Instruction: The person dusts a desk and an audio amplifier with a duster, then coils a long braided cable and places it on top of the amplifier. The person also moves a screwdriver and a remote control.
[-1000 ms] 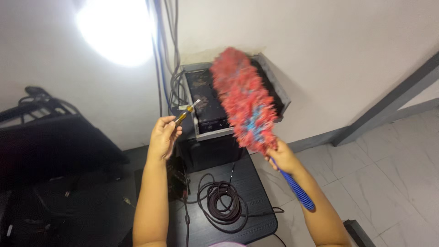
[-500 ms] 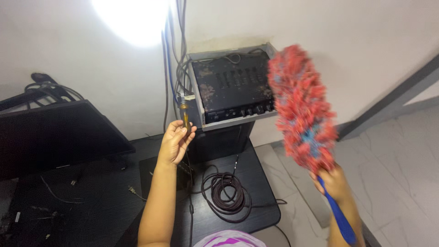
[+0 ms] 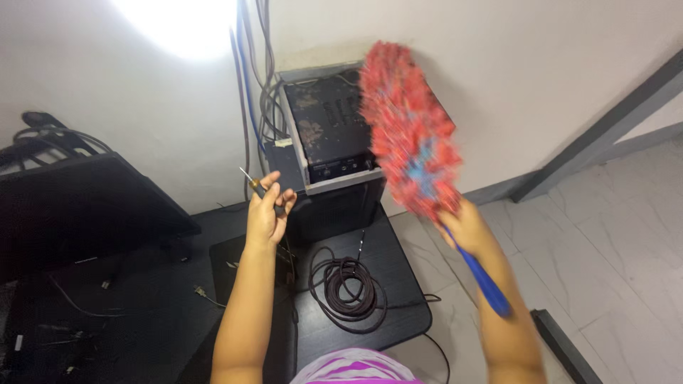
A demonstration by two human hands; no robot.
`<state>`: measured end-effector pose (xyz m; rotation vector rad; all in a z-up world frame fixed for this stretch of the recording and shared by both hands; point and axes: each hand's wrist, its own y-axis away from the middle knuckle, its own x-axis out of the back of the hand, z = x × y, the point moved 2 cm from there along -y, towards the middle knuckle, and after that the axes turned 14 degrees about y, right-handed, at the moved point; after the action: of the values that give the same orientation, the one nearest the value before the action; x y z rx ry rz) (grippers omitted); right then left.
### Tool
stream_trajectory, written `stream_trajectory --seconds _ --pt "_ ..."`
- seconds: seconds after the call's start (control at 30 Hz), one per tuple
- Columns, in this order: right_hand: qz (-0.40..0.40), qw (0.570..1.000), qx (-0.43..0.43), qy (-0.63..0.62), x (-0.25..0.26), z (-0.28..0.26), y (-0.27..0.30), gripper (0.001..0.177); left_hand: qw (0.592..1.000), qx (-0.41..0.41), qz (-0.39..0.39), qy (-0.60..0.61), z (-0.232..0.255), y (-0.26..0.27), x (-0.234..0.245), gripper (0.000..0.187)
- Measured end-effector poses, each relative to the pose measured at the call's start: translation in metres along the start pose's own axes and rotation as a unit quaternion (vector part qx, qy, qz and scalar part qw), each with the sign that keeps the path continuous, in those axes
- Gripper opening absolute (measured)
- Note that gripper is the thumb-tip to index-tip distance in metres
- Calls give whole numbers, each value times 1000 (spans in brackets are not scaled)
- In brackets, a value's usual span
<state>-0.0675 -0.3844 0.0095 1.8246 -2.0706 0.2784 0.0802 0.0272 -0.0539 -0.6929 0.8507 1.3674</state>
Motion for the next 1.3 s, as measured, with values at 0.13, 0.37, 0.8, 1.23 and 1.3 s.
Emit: stream_trajectory --seconds 0.13,0.37,0.8,1.23,1.3 --pt "-78 997 14 -24 -52 0 -35 37 998 13 26 -53 -4 3 -16 55" --pt "-222 975 -23 13 -74 82 132 43 994 6 44 -104 4 11 -13 69" --pt "62 998 -16 17 -32 156 236 71 990 22 17 -139 13 36 -31 65" --pt "93 977 107 160 -184 194 200 32 988 44 7 -151 12 51 -26 64" --pt "57 979 134 146 -194 179 219 51 988 42 7 -146 15 50 -22 65"
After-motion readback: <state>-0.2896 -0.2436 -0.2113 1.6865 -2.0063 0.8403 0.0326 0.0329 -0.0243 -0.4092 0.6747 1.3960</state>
